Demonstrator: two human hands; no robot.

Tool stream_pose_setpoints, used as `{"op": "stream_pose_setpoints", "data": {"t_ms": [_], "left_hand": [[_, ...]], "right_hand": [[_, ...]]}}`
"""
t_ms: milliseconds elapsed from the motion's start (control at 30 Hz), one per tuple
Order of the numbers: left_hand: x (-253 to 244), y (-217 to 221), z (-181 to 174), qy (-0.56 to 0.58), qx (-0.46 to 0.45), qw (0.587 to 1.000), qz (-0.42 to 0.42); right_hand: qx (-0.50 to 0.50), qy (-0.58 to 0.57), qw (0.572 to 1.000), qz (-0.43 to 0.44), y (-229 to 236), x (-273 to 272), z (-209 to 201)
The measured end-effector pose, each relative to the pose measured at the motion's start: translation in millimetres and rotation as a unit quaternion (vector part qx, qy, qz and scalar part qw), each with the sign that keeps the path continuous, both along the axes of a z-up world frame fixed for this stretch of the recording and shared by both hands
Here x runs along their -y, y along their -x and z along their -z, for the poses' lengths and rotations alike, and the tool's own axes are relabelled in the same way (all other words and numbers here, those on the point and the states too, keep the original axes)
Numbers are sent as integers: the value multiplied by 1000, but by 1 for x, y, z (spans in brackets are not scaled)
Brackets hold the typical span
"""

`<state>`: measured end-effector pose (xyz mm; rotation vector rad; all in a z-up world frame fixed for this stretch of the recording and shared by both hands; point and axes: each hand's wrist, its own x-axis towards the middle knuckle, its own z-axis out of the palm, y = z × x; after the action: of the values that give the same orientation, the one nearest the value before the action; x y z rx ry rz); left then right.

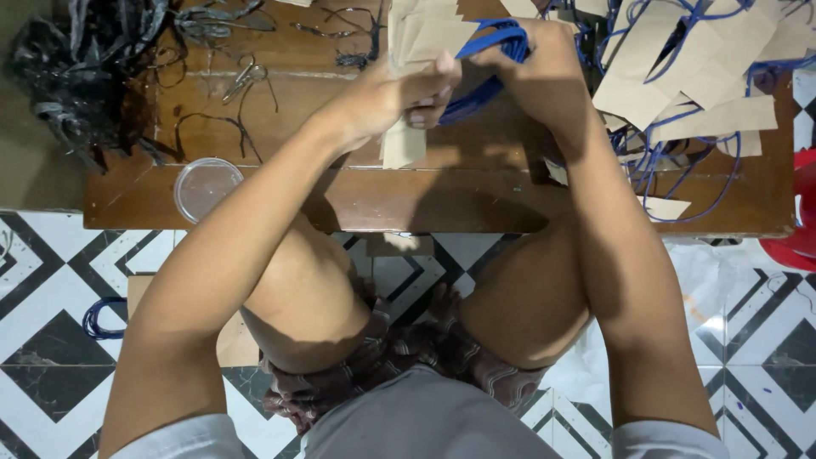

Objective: The person is organizing and assembling cardboard cutouts with blue wires for a handicraft project.

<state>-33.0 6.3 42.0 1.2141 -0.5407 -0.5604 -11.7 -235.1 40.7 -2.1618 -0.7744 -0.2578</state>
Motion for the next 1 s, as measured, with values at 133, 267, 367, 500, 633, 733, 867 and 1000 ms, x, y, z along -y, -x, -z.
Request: {"op": "stream_pose_setpoints", "data": {"t_ms": [133, 267, 367, 500, 633, 733, 867, 1000], "left_hand": [[2, 5, -8, -14, 28, 999, 27], [11, 8, -7, -32, -8, 999, 1], [14, 5, -11, -64, 31, 997, -27], [12, -3, 0, -130, 71, 984, -97], [-7, -6, 0, -114, 46, 984, -127], [-16, -11, -2, -125, -2, 979, -161], [-14, -12, -3, -88, -43, 986, -137], [-3, -15, -2, -90, 1, 992, -88]], "right_hand": [[16, 23, 1000, 13, -9, 13, 12], [-10, 64, 997, 28, -14, 23, 25], [45, 77, 996, 29, -15, 19, 18], [56, 122, 989, 57, -6, 18, 8], [0, 225, 967, 122, 5, 37, -6], [175, 223, 926, 251, 9, 85, -6], [36, 267, 839, 472, 6, 149, 20], [-174, 303, 822, 450, -8, 173, 60]]}}
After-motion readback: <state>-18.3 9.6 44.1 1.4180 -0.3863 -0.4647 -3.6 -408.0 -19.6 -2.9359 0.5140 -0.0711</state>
